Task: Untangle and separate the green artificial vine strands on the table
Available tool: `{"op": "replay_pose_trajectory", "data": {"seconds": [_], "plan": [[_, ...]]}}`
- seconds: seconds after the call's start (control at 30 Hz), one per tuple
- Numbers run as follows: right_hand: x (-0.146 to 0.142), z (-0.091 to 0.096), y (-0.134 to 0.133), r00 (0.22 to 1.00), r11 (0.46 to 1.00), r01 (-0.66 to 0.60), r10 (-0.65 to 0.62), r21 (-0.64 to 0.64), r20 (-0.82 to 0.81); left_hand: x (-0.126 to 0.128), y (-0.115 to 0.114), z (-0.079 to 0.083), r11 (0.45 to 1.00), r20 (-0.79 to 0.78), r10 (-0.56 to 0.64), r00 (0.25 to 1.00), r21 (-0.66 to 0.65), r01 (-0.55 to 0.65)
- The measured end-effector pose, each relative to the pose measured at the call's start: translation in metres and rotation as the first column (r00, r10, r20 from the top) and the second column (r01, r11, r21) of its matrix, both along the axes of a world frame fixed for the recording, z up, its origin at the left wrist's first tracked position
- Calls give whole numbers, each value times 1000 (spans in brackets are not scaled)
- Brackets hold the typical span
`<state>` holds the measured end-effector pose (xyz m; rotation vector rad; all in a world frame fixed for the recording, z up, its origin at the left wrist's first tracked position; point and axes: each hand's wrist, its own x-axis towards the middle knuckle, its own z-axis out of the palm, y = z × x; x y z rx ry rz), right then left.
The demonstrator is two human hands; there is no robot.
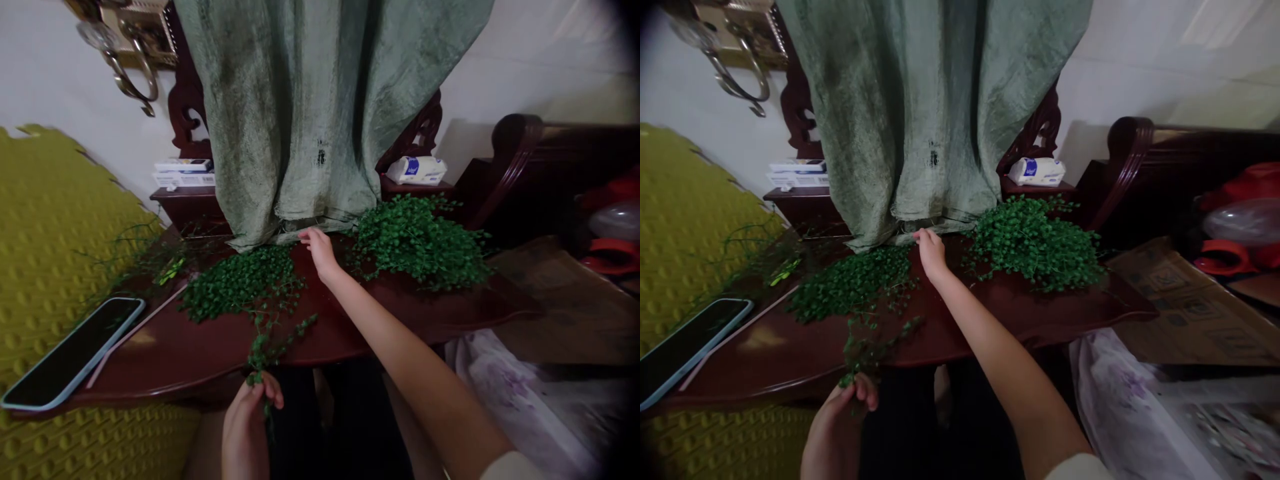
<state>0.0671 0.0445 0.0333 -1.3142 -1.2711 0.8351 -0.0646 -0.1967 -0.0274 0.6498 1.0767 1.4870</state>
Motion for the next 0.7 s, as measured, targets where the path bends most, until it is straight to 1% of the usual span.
{"op": "replay_pose_trajectory", "data": {"seconds": [0.13, 0.27, 0.37, 0.47, 0.53, 0.6, 0.63, 0.7], "plan": [[27, 5, -47, 993, 992, -102, 106, 74, -48, 5, 1, 2, 1000, -53, -8, 999, -10, 7], [48, 1, -93, 980, 975, -180, 188, 131, -57, 8, 2, 1, 999, -109, -43, 993, -7, 42], [56, -1, -115, 968, 967, -230, 239, 109, -82, 14, 5, -2, 995, -176, -99, 979, -13, 98], [59, 2, -130, 959, 962, -255, 265, 100, -103, 26, 8, -2, 986, -237, -169, 957, -38, 165], [61, 4, -143, 968, 967, -212, 228, 141, -108, 36, 9, 0, 980, -244, -197, 949, -62, 188], [64, 4, -163, 984, 977, -109, 132, 182, -123, 43, 11, 1, 981, -235, -189, 954, -77, 175], [65, 2, -175, 988, 980, -58, 84, 189, -132, 45, 12, 2, 983, -229, -179, 957, -86, 163], [64, -8, -202, 994, 985, -1, 20, 170, -111, 47, 14, 3, 982, -223, -170, 960, -118, 146]]}}
